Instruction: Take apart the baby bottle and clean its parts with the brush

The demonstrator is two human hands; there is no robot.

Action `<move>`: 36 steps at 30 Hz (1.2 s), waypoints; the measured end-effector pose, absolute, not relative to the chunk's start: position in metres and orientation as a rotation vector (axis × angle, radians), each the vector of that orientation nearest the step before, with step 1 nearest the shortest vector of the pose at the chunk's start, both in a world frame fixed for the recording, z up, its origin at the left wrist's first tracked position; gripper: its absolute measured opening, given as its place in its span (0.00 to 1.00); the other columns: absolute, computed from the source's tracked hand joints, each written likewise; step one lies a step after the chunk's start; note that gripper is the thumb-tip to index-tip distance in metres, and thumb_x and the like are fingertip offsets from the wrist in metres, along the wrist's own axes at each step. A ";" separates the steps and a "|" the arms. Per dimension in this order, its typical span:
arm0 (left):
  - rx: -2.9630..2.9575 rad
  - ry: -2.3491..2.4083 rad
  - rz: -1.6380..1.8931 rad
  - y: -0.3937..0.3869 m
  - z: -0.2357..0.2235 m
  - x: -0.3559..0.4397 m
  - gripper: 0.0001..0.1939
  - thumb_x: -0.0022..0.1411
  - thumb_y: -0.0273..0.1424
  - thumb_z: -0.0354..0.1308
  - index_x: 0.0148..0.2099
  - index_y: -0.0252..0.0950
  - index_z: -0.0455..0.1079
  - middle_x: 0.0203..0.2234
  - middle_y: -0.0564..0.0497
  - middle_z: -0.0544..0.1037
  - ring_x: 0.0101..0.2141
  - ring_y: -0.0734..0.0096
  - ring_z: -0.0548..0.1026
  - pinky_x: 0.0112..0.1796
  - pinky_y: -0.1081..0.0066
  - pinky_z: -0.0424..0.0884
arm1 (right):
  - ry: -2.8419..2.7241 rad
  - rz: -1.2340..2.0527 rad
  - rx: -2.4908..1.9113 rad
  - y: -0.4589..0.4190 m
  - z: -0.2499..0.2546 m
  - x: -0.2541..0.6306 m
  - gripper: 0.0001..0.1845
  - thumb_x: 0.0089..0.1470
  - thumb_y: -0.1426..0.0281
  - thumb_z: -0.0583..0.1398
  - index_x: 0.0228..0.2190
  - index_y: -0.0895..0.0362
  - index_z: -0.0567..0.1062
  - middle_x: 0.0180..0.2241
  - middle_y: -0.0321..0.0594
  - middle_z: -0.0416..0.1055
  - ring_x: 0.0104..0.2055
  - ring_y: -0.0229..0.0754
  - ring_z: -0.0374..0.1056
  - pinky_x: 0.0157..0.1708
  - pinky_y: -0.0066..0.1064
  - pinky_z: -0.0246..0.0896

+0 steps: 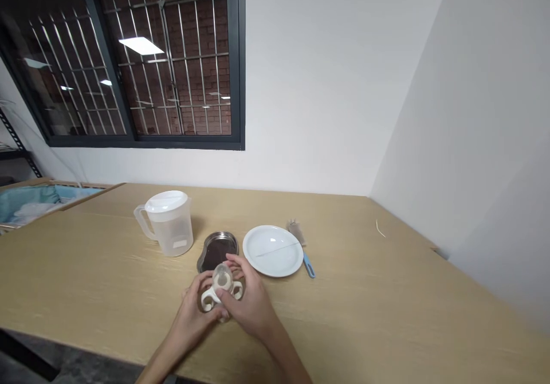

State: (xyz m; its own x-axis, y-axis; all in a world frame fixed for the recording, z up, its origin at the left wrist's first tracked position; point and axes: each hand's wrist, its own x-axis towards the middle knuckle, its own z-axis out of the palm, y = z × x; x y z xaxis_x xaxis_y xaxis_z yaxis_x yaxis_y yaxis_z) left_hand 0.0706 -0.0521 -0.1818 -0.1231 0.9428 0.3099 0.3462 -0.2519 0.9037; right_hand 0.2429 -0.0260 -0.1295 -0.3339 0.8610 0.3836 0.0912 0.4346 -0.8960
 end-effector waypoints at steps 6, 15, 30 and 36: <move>1.627 1.404 1.432 -0.056 -0.180 0.069 0.38 0.40 0.28 0.73 0.55 0.37 0.67 0.45 0.40 0.79 0.47 0.52 0.76 0.48 0.56 0.71 | -1.753 1.070 -0.870 -0.028 -0.133 0.240 0.30 0.50 0.71 0.63 0.55 0.52 0.65 0.49 0.41 0.71 0.48 0.42 0.70 0.51 0.36 0.66; 1.704 1.473 1.458 -0.054 -0.174 0.056 0.25 0.55 0.38 0.66 0.55 0.41 0.71 0.50 0.44 0.76 0.50 0.56 0.74 0.54 0.54 0.66 | -1.787 1.062 -0.811 -0.028 -0.132 0.245 0.24 0.54 0.63 0.63 0.52 0.54 0.69 0.50 0.44 0.70 0.51 0.43 0.68 0.52 0.36 0.65; 2.030 1.537 1.377 -0.055 -0.165 0.056 0.16 0.60 0.38 0.62 0.49 0.43 0.72 0.49 0.47 0.77 0.51 0.57 0.73 0.52 0.55 0.64 | -1.795 0.898 -0.788 -0.021 -0.138 0.242 0.20 0.52 0.66 0.65 0.48 0.53 0.73 0.53 0.45 0.65 0.51 0.44 0.67 0.50 0.35 0.66; 2.050 1.562 1.343 -0.057 -0.167 0.057 0.15 0.62 0.39 0.60 0.50 0.42 0.71 0.49 0.46 0.77 0.50 0.56 0.73 0.51 0.56 0.64 | -1.801 0.915 -0.786 -0.023 -0.136 0.241 0.18 0.54 0.66 0.63 0.47 0.54 0.73 0.51 0.45 0.67 0.49 0.43 0.68 0.50 0.36 0.66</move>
State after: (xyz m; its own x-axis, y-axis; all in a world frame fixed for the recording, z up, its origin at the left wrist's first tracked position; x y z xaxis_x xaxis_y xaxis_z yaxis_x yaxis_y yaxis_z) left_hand 0.0573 -0.0571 -0.1667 0.0090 0.8554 0.5178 0.6402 -0.4027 0.6542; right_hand 0.2406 -0.0232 -0.1358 -0.3569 0.8196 0.4481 0.1213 0.5163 -0.8478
